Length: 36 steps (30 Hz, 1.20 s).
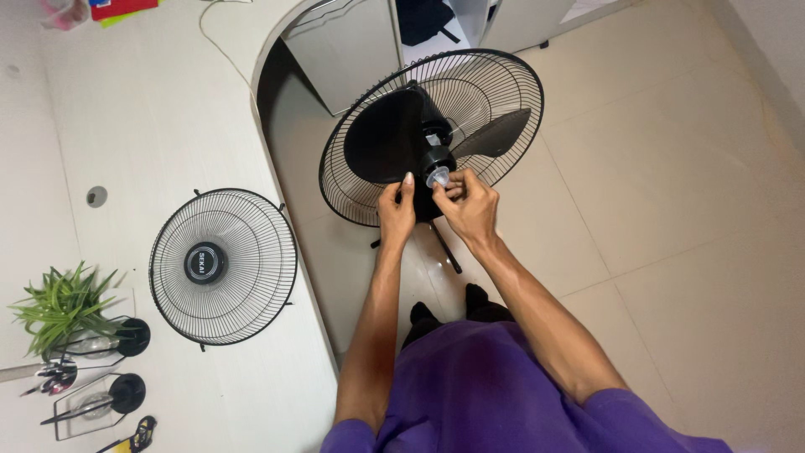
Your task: The person disassembles a standing fan by removing the front grille, the fan blades, and the rear grille. They place each component on a nearby table. The person then picks up a cloth and a spray bottle, preparing to clean the parts.
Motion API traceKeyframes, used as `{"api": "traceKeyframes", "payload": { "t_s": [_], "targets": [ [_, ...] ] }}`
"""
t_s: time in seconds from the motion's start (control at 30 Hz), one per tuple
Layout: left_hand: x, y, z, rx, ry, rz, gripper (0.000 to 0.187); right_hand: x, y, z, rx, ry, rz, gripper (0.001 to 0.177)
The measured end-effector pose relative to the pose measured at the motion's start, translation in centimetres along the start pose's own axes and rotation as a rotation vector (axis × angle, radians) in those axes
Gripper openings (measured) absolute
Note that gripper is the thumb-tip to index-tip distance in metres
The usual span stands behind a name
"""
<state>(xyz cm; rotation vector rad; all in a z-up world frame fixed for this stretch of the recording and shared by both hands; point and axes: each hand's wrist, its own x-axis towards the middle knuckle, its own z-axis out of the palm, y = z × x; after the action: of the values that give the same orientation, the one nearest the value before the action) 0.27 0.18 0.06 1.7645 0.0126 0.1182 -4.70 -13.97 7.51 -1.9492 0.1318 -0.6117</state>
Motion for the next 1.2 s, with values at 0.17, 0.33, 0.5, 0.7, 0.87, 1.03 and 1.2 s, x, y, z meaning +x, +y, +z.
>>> {"api": "traceKeyframes", "payload": {
  "t_s": [0.17,0.33,0.5,0.7,0.87,1.03,1.2],
  "targets": [
    [-0.3,0.1,0.0,-0.003,0.015,-0.008,0.047,-0.4,-1.3,-1.6,0.055,-0.008,0.057,0.021],
    [-2.2,1.1,-0.7,0.118,0.154,0.120,0.040,-0.7,-3.5,-4.0,0.044,-0.042,-0.062,0.027],
    [-5.9,5.3,-2.3,-0.170,0.088,-0.163,0.046,-0.9,-6.5,-6.6,-0.012,-0.095,-0.189,0.034],
    [-10.0,10.6,-2.5,-0.477,-0.182,-0.080,0.053,-1.6,-9.1,-8.1,0.037,-0.205,-0.276,0.041],
    [-12.8,11.5,-2.5,-0.541,-0.166,0.059,0.055,-3.0,-9.8,-8.3,0.069,-0.272,-0.303,0.041],
    [-15.3,11.2,-2.2,-0.573,-0.007,0.006,0.043,-4.5,-9.6,-7.7,0.156,-0.405,-0.238,0.039],
    [-18.2,11.2,-3.3,-0.579,0.176,-0.087,0.035,-5.8,-9.5,-7.5,0.254,-0.647,-0.136,0.035]
  ]
}}
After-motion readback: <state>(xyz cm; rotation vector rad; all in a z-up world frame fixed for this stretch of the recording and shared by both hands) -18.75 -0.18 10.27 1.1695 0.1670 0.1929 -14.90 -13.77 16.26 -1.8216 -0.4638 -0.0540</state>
